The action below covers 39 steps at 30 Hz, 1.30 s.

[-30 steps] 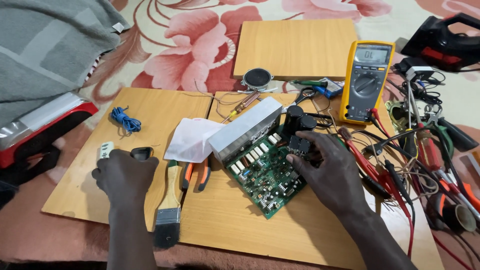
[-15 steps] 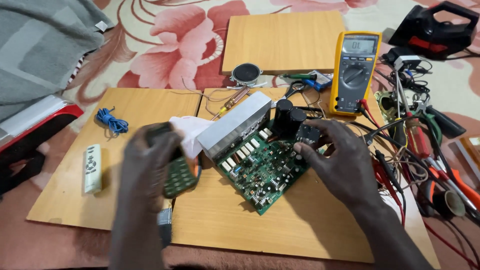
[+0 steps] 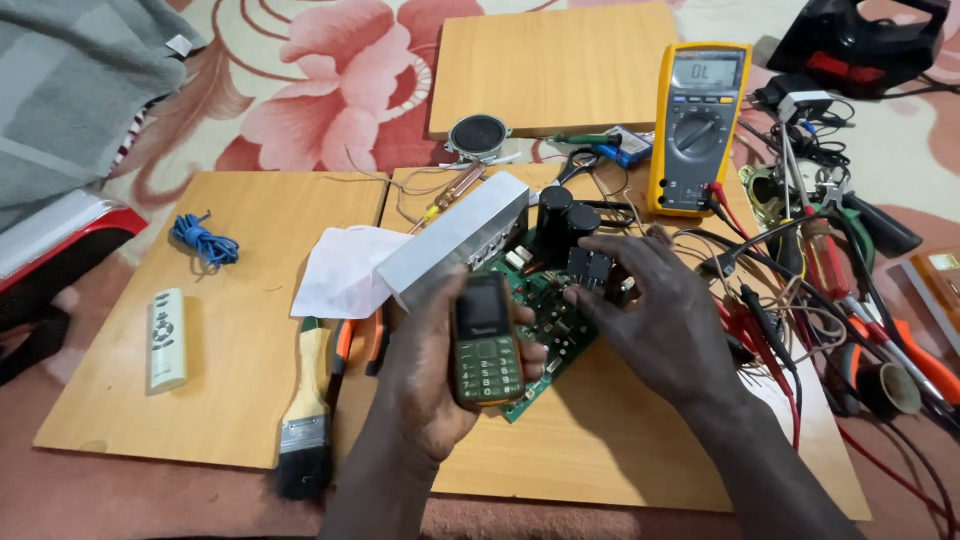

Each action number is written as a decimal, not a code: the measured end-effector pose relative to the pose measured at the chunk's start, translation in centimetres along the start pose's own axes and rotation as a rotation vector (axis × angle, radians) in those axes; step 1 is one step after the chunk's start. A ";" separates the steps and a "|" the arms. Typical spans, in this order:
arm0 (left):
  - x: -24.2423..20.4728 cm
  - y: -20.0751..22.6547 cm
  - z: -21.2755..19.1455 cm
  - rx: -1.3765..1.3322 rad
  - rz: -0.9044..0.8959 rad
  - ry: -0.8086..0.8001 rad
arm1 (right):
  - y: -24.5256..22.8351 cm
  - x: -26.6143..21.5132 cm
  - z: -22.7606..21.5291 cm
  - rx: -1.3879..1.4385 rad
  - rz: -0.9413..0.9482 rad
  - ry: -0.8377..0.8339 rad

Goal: Testing a circuit board with a multimeter and inspecting electronic components

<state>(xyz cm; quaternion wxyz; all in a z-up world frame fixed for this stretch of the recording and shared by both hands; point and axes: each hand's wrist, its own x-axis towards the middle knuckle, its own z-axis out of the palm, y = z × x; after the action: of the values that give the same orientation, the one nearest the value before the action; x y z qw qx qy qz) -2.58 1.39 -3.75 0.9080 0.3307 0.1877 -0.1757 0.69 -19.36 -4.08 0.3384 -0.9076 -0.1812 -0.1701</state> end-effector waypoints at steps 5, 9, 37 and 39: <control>-0.7 -0.3 0.8 -0.043 0.062 -0.045 | -0.4 -0.1 0.4 0.050 -0.043 0.039; -0.8 -0.8 1.4 -0.123 0.081 -0.047 | 0.3 -0.2 0.9 0.040 -0.003 0.010; -0.8 1.5 2.1 0.234 0.077 0.127 | 0.6 0.5 1.5 0.065 0.138 -0.011; -1.4 2.2 2.5 0.376 0.057 0.098 | 0.4 0.7 1.5 0.177 0.152 -0.015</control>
<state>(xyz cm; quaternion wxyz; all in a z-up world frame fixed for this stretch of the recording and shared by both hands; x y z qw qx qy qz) -2.29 1.56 -0.16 0.8246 0.5079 0.1862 -0.1656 1.72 -18.44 -5.08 0.4278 -0.8864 -0.1289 -0.1208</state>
